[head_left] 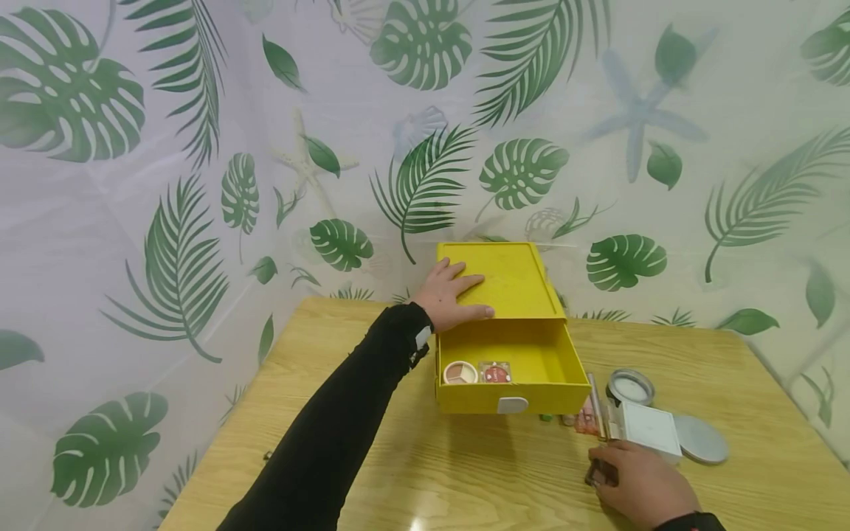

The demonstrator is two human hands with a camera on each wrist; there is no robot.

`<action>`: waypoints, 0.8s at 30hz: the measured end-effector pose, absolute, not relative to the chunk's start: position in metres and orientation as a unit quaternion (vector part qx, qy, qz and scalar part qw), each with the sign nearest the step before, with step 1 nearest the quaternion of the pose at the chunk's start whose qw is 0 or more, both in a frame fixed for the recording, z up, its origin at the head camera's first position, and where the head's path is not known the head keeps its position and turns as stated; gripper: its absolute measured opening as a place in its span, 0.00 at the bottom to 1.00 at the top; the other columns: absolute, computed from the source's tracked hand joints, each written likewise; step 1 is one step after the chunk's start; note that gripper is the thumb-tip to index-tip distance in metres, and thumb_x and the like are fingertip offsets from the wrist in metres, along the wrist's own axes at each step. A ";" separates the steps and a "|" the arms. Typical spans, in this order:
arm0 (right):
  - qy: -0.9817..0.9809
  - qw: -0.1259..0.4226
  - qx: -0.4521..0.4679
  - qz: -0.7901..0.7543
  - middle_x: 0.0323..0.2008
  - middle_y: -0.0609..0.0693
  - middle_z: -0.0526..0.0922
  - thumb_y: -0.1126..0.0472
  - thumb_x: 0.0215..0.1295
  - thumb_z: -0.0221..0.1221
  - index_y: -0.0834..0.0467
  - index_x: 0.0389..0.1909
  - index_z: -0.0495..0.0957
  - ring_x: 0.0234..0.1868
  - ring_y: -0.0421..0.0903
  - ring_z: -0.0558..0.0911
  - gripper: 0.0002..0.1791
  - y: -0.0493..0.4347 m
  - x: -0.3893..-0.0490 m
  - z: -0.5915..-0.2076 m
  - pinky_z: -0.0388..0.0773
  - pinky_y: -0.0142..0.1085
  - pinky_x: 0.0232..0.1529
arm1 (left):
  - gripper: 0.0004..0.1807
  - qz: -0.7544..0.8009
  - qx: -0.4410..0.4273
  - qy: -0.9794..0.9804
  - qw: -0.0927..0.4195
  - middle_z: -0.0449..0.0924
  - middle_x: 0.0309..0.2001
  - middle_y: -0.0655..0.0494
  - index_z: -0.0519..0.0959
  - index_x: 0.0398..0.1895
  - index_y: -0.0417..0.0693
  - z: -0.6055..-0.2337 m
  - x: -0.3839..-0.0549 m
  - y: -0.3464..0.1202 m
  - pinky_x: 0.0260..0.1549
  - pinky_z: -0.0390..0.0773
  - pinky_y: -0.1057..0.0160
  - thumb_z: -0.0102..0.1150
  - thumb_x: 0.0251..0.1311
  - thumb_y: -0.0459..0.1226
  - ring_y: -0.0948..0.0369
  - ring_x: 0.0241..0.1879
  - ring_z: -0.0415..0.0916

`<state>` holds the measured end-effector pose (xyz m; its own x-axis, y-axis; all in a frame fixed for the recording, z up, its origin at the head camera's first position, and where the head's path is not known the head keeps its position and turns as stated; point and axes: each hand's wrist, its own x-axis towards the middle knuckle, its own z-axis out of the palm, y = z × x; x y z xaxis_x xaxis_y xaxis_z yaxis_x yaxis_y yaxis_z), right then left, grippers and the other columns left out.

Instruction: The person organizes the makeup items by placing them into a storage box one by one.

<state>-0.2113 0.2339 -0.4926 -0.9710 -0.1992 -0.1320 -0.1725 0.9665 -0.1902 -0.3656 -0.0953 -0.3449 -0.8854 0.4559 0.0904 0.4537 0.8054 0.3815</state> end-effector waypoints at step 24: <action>0.971 -0.003 -0.116 -0.207 0.44 0.52 0.77 0.49 0.56 0.66 0.54 0.55 0.76 0.33 0.43 0.73 0.26 0.238 -0.206 -0.413 0.74 0.41 0.29 | 0.41 0.194 0.243 0.950 0.005 0.46 0.74 0.51 0.60 0.71 0.63 -0.343 -0.365 -0.096 0.66 0.50 0.43 0.51 0.56 0.66 0.53 0.70 0.31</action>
<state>-0.2062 0.2382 -0.4129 -0.9730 -0.2246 0.0531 -0.2267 0.8871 -0.4020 -0.3653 -0.0963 -0.3433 -0.8822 0.4631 0.0851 0.4594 0.8068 0.3717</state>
